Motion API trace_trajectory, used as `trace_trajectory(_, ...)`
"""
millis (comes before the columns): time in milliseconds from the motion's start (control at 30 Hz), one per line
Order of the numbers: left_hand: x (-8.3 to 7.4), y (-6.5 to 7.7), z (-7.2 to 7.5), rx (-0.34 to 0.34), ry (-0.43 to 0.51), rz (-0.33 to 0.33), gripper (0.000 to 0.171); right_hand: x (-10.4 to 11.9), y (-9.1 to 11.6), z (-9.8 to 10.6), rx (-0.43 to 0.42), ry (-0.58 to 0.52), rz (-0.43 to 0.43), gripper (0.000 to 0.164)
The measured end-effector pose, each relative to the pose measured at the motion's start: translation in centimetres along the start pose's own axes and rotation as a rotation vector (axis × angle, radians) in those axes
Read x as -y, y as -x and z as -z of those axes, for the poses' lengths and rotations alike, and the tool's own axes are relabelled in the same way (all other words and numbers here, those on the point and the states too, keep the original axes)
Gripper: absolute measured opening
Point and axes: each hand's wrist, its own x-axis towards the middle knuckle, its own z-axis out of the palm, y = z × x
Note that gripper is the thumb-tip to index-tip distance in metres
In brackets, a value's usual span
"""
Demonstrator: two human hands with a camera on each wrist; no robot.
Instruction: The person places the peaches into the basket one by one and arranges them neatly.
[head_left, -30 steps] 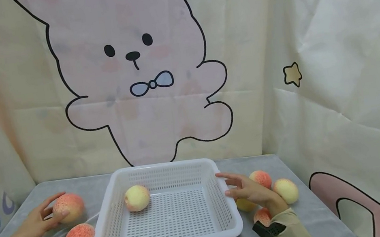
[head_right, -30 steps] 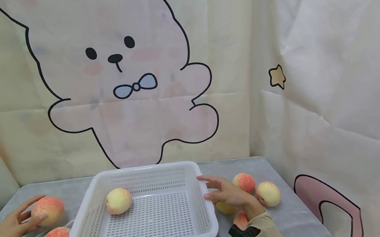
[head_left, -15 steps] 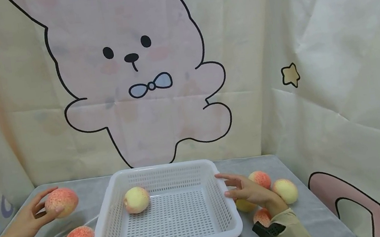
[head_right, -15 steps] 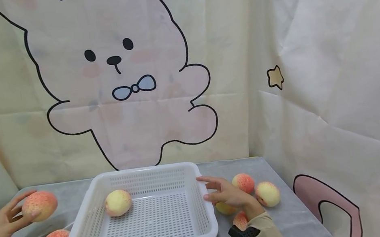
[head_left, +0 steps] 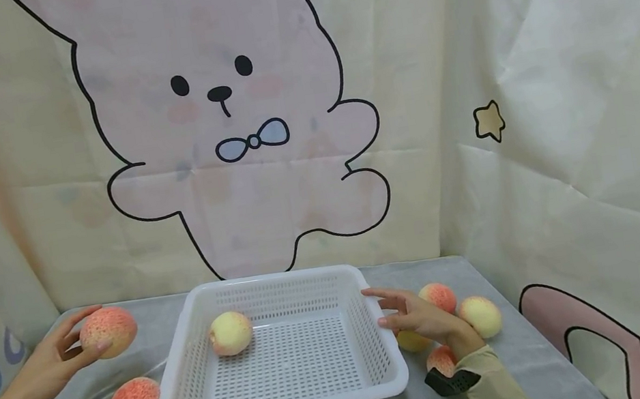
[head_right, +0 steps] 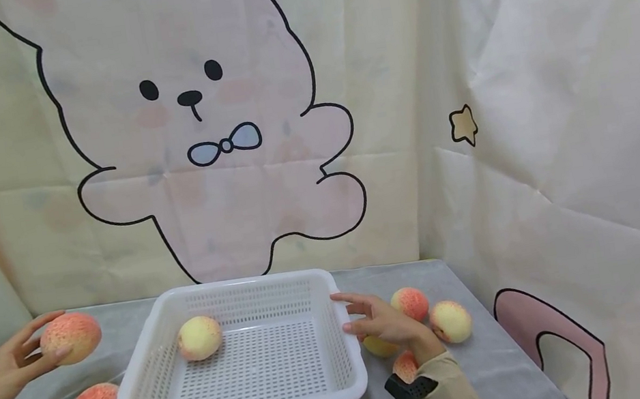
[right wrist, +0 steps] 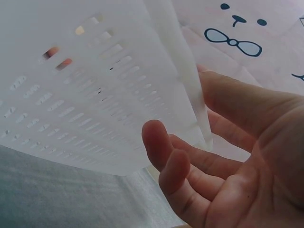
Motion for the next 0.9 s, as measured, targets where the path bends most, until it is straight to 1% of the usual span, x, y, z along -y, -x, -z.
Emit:
trace_trajectory(233, -0.5, -0.2, -0.1, 0.003, -0.002, -0.002, 0.069, -0.1, 0.1, -0.1, -0.009, 0.002, -0.004, 0.067)
trace_trajectory(467, -1.1, -0.2, -0.2, 0.001, -0.012, -0.008, 0.067, -0.1, 0.0, -0.1, -0.022, 0.005, -0.015, 0.066)
trace_trajectory(700, -2.7, -1.1, 0.5, 0.025, -0.008, -0.098, 0.066, 0.0, -0.1, 0.0, -0.008, -0.003, -0.007, 0.066)
trace_trajectory(900, -4.6, -1.5, 0.7, 0.034, -0.015, -0.151, 0.062, 0.0, -0.1, 0.1, 0.007, 0.006, 0.006, 0.067)
